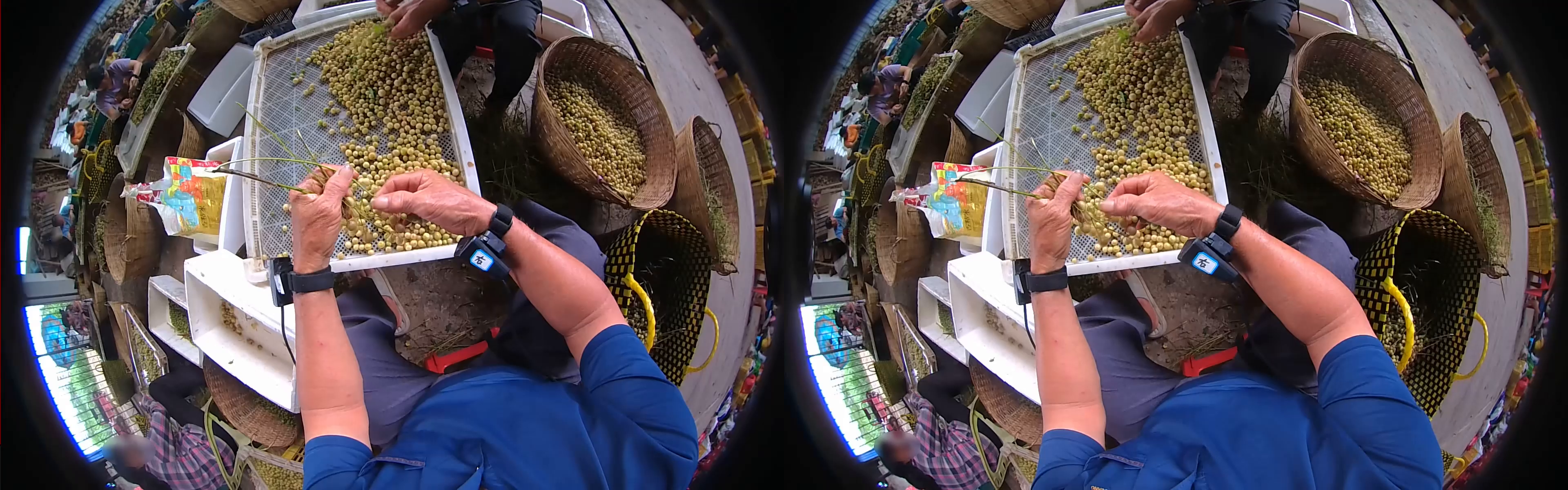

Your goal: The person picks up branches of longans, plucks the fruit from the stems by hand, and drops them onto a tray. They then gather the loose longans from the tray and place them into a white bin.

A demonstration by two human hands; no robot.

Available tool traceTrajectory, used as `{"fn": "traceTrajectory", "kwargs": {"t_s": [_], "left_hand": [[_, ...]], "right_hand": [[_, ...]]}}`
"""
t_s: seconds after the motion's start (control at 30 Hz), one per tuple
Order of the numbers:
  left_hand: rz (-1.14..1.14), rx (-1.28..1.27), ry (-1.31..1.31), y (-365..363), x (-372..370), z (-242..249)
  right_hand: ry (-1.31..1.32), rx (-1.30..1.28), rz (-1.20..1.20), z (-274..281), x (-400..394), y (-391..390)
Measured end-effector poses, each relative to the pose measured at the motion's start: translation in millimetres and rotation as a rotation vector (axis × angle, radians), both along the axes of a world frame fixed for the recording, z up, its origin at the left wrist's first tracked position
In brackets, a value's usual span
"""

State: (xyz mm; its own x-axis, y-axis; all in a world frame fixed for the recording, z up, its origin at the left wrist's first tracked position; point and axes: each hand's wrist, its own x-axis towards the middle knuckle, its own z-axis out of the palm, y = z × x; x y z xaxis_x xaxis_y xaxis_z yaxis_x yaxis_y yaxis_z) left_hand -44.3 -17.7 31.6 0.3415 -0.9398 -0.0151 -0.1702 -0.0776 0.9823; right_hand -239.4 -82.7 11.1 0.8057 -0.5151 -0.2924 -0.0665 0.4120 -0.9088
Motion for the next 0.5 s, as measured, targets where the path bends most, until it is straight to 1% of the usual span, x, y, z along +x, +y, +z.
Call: {"fn": "traceTrajectory", "kwargs": {"t_s": [0.07,0.13,0.27,0.33,0.37,0.4,0.47,0.5], "left_hand": [[0.008,0.027,0.108,0,-3,2],[0.001,0.026,0.095,0,-1,-1],[-0.029,0.035,0.056,0,3,-3],[-0.026,0.047,0.095,1,3,1],[-0.02,0.056,0.132,1,4,2],[-0.025,0.056,0.133,0,6,1],[0.049,0.028,0.273,-2,14,-2],[0.071,0.043,0.347,-2,19,-3]], "right_hand": [[0.003,0.034,-0.004,-3,1,0],[0.044,-0.099,-0.052,-7,1,-3],[0.067,-0.083,-0.115,1,-2,-10],[-0.048,0.263,-0.118,12,-7,-11],[-0.065,0.372,-0.082,7,-8,-14],[-0.065,0.372,-0.087,3,-9,-15],[-0.177,0.517,-0.029,-5,-11,-16],[-0.197,0.543,-0.034,-4,-10,-15]]}}
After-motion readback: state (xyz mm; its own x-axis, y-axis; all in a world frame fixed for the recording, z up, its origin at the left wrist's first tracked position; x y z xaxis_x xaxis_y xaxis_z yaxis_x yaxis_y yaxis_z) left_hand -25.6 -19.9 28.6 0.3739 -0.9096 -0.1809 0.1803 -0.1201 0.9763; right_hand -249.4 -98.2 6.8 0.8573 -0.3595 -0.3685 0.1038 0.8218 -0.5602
